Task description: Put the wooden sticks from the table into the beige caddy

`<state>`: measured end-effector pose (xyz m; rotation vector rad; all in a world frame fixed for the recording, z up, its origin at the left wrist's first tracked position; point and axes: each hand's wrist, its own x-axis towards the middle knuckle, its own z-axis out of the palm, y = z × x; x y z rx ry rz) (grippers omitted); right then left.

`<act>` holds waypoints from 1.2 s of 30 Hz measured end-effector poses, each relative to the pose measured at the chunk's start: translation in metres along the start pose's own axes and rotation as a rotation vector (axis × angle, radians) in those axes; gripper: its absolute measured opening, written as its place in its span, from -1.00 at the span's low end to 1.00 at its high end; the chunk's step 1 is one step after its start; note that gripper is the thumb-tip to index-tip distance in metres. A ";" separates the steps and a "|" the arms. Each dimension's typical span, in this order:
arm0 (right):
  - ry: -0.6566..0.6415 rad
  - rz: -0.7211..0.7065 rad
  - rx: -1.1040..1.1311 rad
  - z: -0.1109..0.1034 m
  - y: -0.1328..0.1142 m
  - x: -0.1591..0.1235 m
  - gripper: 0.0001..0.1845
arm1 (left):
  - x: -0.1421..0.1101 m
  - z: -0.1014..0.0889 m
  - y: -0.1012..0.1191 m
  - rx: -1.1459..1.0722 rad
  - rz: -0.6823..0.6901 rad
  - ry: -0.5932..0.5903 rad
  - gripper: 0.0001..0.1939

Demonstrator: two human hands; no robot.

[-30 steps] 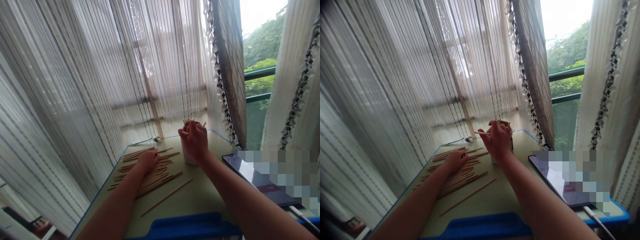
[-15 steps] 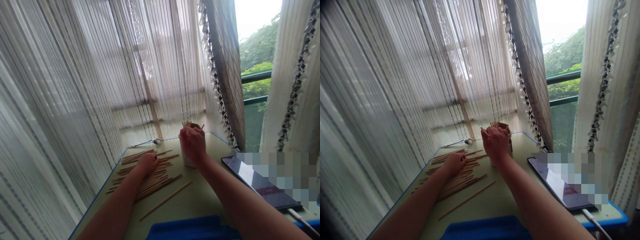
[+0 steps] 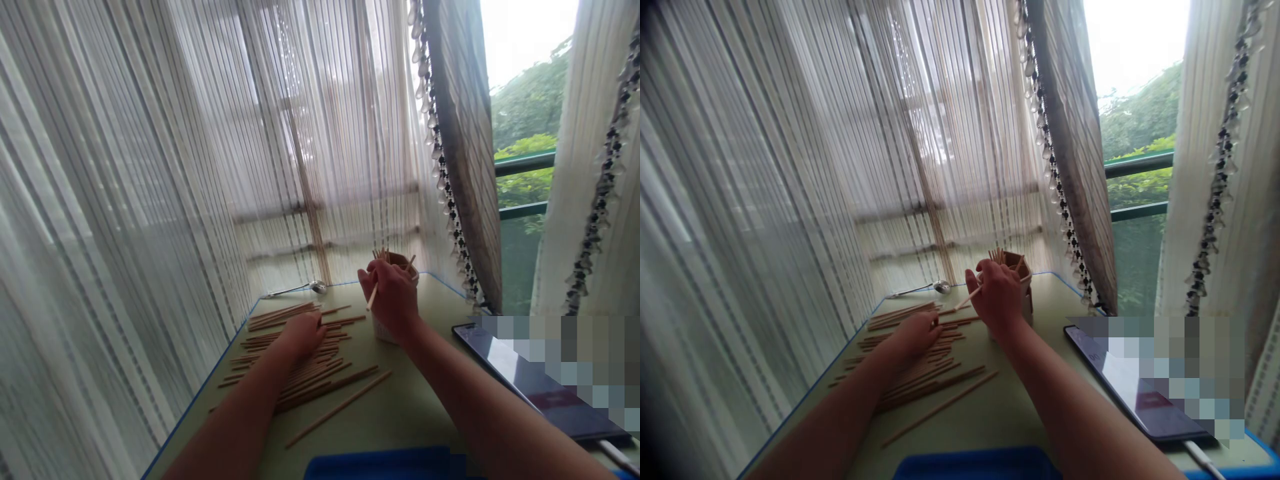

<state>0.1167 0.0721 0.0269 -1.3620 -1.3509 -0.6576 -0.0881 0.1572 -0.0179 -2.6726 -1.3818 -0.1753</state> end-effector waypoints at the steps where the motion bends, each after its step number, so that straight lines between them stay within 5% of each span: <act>1: -0.001 -0.007 0.001 0.000 0.001 0.000 -0.78 | 0.000 0.000 0.000 -0.001 0.000 -0.003 -0.67; 17: -0.200 -0.228 0.058 0.002 0.000 -0.003 -0.90 | -0.006 0.003 0.012 0.025 0.034 -0.020 -0.69; 32: -0.100 -0.233 -0.005 0.009 0.000 -0.009 -0.80 | -0.007 -0.002 0.014 -0.003 0.047 -0.027 -0.67; 36: 0.058 -0.247 0.075 0.007 -0.001 -0.009 -0.68 | -0.007 0.000 0.012 -0.008 0.051 -0.029 -0.68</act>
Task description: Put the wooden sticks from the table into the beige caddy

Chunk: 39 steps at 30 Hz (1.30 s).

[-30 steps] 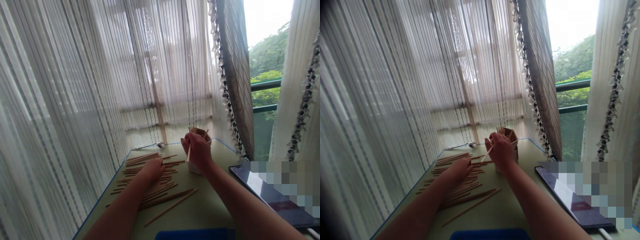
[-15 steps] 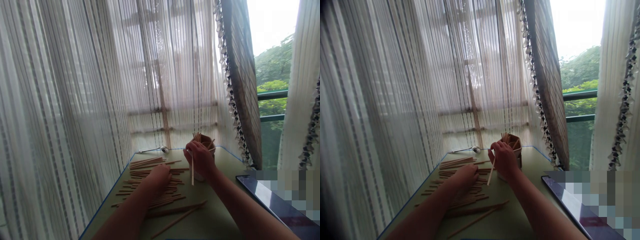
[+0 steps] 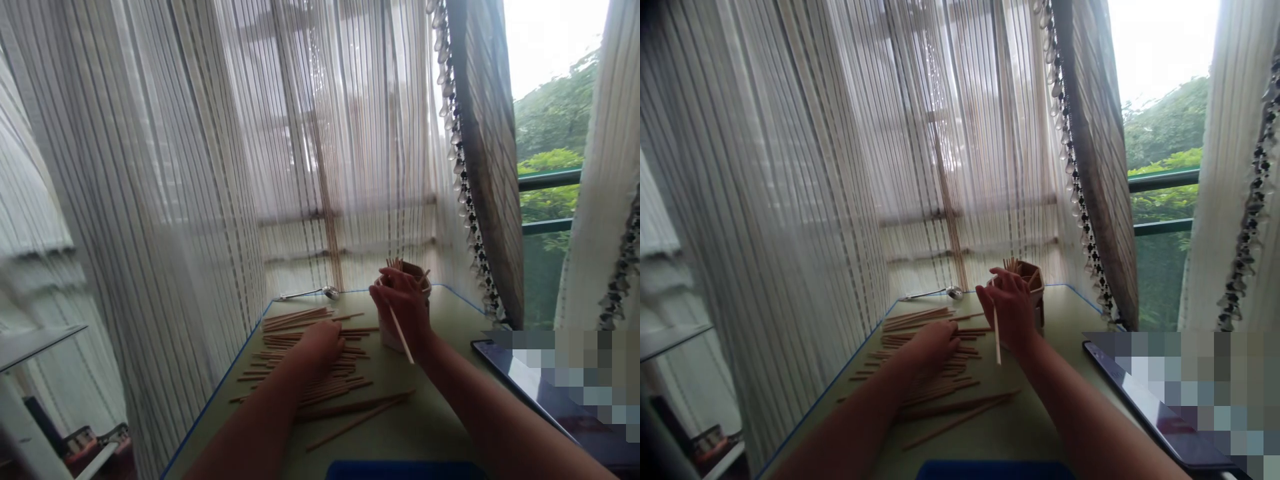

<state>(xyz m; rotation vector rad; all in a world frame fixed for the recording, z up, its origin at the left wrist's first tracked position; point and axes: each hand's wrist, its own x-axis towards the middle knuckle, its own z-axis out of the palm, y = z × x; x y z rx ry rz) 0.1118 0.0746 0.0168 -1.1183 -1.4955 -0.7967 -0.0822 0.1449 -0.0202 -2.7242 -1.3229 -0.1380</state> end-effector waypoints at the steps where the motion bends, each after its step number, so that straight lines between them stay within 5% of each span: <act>1: 0.059 0.008 0.034 -0.001 -0.001 0.001 -0.68 | 0.000 0.000 0.000 -0.001 -0.002 -0.005 -0.68; 12: 0.254 0.211 0.359 -0.027 -0.004 0.014 -0.60 | 0.000 -0.005 0.002 0.009 -0.006 0.006 -0.73; 20: 0.380 0.414 0.691 -0.019 0.013 0.024 -0.73 | -0.002 -0.008 0.004 0.010 -0.017 -0.003 -0.75; 28: 0.342 0.327 0.282 -0.015 0.030 0.021 -0.68 | -0.002 -0.008 0.002 0.007 -0.013 -0.005 -0.73; 34: 0.042 0.533 0.044 -0.019 0.027 0.025 -0.51 | 0.001 -0.006 -0.001 0.011 -0.010 -0.008 -0.72; 39: -0.211 0.570 -0.032 -0.027 0.024 0.033 -0.37 | 0.001 -0.003 -0.004 0.014 0.002 -0.001 -0.72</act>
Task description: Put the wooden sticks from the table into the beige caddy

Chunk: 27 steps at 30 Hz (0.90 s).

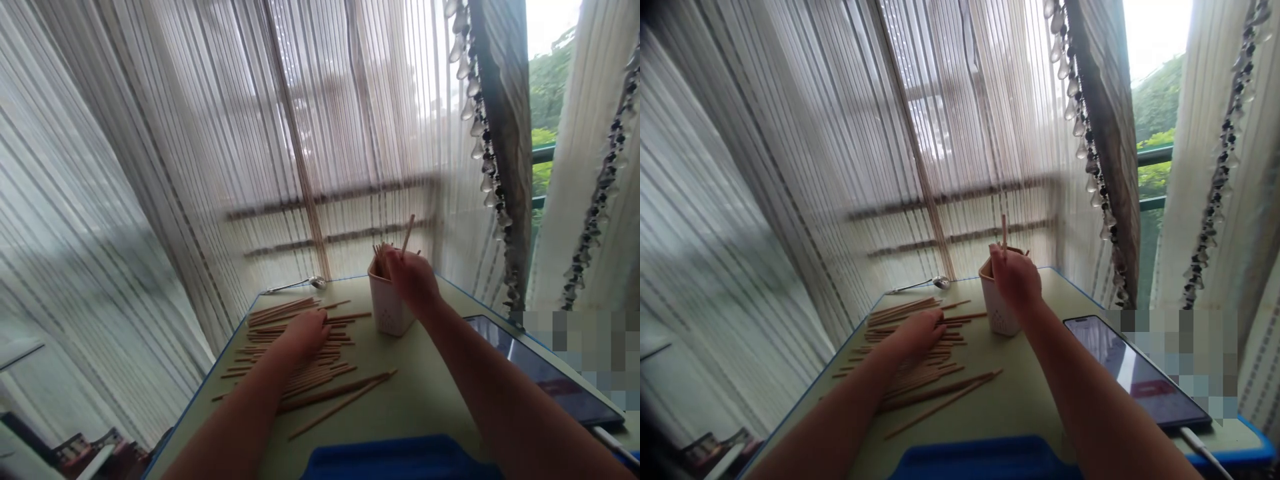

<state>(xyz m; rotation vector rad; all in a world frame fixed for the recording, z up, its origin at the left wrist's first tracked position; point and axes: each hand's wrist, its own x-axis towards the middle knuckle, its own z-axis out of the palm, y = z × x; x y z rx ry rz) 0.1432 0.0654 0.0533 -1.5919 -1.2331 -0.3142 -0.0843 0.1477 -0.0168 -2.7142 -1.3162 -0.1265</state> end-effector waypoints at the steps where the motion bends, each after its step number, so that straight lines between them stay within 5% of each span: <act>1: -0.048 0.005 0.010 -0.002 -0.001 0.001 -0.35 | 0.000 0.000 0.000 0.002 0.001 0.002 -0.72; 6: -0.113 0.042 0.133 -0.010 0.001 0.004 -0.33 | 0.001 0.001 0.001 0.009 -0.010 0.000 -0.72; 18: 0.143 0.235 0.435 -0.003 0.018 0.014 -0.54 | 0.003 0.004 -0.001 0.006 0.022 0.011 -0.70; 27: 0.290 0.095 0.386 -0.006 0.008 0.009 -0.68 | 0.000 -0.001 0.001 0.000 0.006 -0.006 -0.69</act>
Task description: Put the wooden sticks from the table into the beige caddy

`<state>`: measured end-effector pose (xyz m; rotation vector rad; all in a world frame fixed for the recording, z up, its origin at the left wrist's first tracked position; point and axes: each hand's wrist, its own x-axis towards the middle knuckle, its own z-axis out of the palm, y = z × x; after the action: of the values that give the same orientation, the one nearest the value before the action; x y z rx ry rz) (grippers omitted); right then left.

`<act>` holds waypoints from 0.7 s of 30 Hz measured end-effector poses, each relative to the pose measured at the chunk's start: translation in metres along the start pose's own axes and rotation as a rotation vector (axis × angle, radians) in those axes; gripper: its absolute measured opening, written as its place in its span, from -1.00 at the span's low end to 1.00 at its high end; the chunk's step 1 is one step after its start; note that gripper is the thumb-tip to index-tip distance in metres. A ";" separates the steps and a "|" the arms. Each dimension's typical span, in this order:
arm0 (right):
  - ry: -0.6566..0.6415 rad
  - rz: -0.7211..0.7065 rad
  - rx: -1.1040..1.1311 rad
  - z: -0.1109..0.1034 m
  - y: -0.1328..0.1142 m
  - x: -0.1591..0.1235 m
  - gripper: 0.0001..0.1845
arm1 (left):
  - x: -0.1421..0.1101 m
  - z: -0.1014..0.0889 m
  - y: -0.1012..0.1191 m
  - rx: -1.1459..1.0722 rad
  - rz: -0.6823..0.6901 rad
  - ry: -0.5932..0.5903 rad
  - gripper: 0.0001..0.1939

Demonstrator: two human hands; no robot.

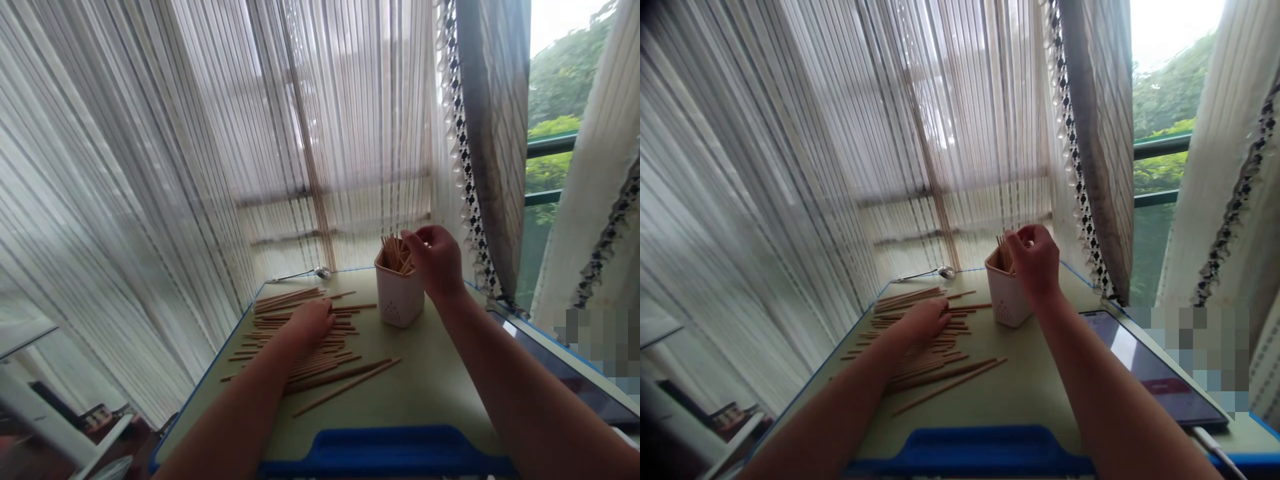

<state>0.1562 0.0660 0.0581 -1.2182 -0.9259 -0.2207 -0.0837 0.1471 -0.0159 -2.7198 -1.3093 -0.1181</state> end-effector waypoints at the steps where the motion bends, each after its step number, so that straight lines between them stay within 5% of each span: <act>1: 0.029 -0.053 -0.015 -0.002 -0.003 -0.003 -0.71 | 0.000 0.000 0.000 -0.003 0.000 0.000 -0.69; 5: 0.096 -0.465 -0.120 -0.011 -0.015 -0.018 -0.85 | -0.001 -0.003 0.001 -0.003 -0.012 -0.004 -0.65; 11: -0.211 -0.938 -0.155 0.000 -0.019 -0.043 -0.97 | -0.004 -0.011 0.006 0.004 0.025 -0.001 -0.73; 14: -0.305 -0.969 -0.154 0.011 -0.018 -0.052 -0.95 | -0.007 -0.014 0.008 -0.023 0.087 0.007 -0.78; 21: -0.242 -0.817 -0.101 0.015 -0.009 -0.052 -0.77 | -0.006 -0.013 0.007 -0.039 0.158 0.003 -0.82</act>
<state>0.1109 0.0599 0.0283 -0.9085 -1.6130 -0.7867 -0.0820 0.1364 -0.0044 -2.8412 -1.0977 -0.1332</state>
